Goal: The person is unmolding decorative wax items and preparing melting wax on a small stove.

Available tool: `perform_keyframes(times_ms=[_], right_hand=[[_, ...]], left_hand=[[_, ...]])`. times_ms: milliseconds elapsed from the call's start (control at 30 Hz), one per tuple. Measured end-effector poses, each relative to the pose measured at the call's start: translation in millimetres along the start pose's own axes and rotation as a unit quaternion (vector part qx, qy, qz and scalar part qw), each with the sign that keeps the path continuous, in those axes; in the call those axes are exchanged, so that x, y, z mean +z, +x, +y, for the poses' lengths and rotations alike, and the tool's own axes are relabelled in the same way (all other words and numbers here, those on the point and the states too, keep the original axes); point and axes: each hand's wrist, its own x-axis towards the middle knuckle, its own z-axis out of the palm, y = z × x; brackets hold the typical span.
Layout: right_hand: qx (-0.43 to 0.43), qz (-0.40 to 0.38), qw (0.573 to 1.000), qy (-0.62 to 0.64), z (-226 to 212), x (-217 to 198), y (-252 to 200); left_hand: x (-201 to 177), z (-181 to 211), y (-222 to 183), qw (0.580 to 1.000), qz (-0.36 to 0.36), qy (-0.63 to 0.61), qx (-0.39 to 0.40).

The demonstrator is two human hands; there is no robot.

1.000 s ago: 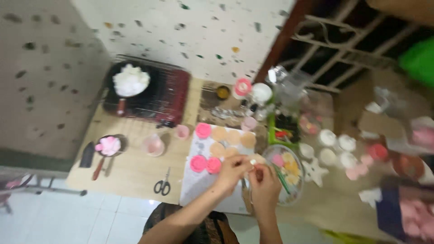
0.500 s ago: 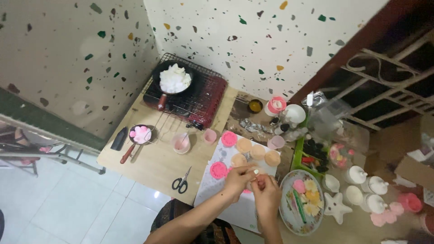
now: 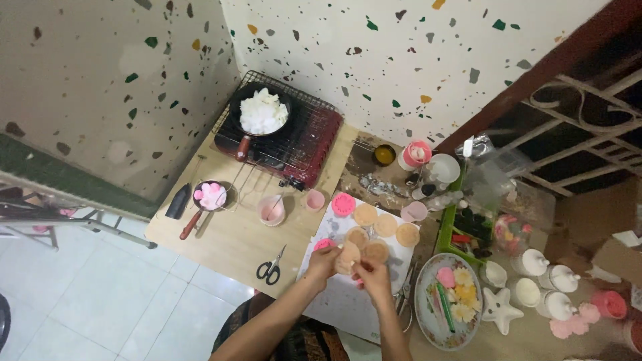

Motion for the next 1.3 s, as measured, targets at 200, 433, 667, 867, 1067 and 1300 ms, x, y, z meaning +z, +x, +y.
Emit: perform_keyframes(times_ms=[200, 433, 667, 867, 1067, 1300], right_hand=[[-0.089, 0.060, 0.994, -0.011, -11, 21, 54], [-0.028, 0.127, 0.989, 0.066, 63, 84, 150], [-0.101, 0.275, 0.950, -0.107, 28, 99, 122], [-0.155, 0.295, 0.926, -0.178, 15, 90, 100], [-0.127, 0.269, 0.950, -0.099, 62, 63, 62], [0.074, 0.297, 0.951, 0.037, 237, 30, 69]], left_hand=[[-48, -7, 48, 0.996, -0.053, -0.038, -0.059], [-126, 5, 31, 0.994, 0.036, -0.043, -0.089], [-182, 34, -7, 0.992, 0.110, -0.042, -0.046], [-149, 184, -37, 0.877, 0.306, 0.160, 0.335], [-165, 283, 52, 0.662, 0.385, 0.456, 0.454], [-155, 295, 113, 0.727, 0.296, 0.500, 0.366]])
